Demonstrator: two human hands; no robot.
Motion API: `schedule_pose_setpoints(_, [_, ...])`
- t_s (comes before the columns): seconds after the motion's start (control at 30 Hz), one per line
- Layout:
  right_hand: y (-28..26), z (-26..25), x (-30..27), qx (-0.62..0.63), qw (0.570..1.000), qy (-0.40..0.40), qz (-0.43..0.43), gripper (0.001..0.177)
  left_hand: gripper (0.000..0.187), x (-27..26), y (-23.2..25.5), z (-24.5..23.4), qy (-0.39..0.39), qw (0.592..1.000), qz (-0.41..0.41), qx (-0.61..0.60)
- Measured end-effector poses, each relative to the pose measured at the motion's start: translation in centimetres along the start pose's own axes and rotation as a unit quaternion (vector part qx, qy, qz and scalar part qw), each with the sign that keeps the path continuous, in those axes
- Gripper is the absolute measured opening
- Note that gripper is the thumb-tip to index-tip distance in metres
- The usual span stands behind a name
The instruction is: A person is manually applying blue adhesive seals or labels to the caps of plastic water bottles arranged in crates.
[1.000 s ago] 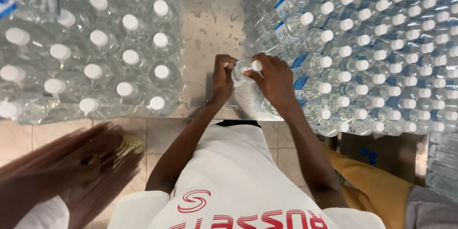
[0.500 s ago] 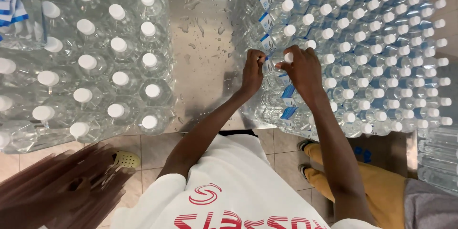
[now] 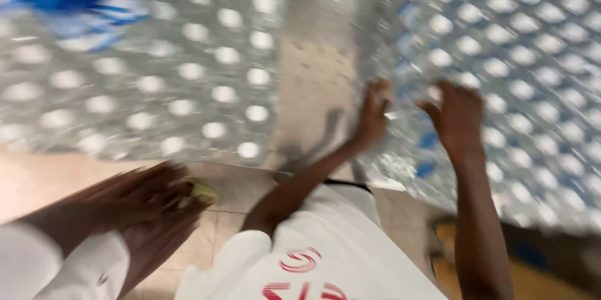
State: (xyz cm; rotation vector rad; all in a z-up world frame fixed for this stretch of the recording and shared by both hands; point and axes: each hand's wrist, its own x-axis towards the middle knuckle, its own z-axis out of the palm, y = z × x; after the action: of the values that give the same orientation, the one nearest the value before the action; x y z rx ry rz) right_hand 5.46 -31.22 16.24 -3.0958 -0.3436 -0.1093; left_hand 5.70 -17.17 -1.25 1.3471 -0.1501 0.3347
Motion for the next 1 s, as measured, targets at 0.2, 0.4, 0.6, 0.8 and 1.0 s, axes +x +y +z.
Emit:
schedule_pose_setpoints(0.2, [-9.7,1.3,-1.3,0.074,0.985,0.154,-0.03,0.068,0.037,2.1,21.3,-11.6,0.02,0.998,0.031,-0.041])
schedule_pose_setpoints(0.4, [-20.3,2.3,0.4,0.316,0.939,-0.079,-0.11,0.081,0.044,8.3,28.6,-30.6,0.171,0.945,0.134,0.246])
schedule_pose_setpoints(0.6, [-24.8,5.5,4.9,0.463,0.85,-0.04,-0.248,0.075,0.028,17.5,28.7,-46.0,0.242,0.794,0.208,0.517])
schedule_pose_setpoints(0.8, [-27.1,6.2,8.3,0.513,0.821,-0.007,-0.249,0.056,0.03,25.6,24.4,-49.8,0.145,0.721,0.122,0.667])
schedule_pose_setpoints(1.0, [-25.4,7.8,13.1,0.508,0.839,0.016,-0.196,0.055,0.02,26.9,25.0,-49.2,0.151,0.681,0.126,0.705])
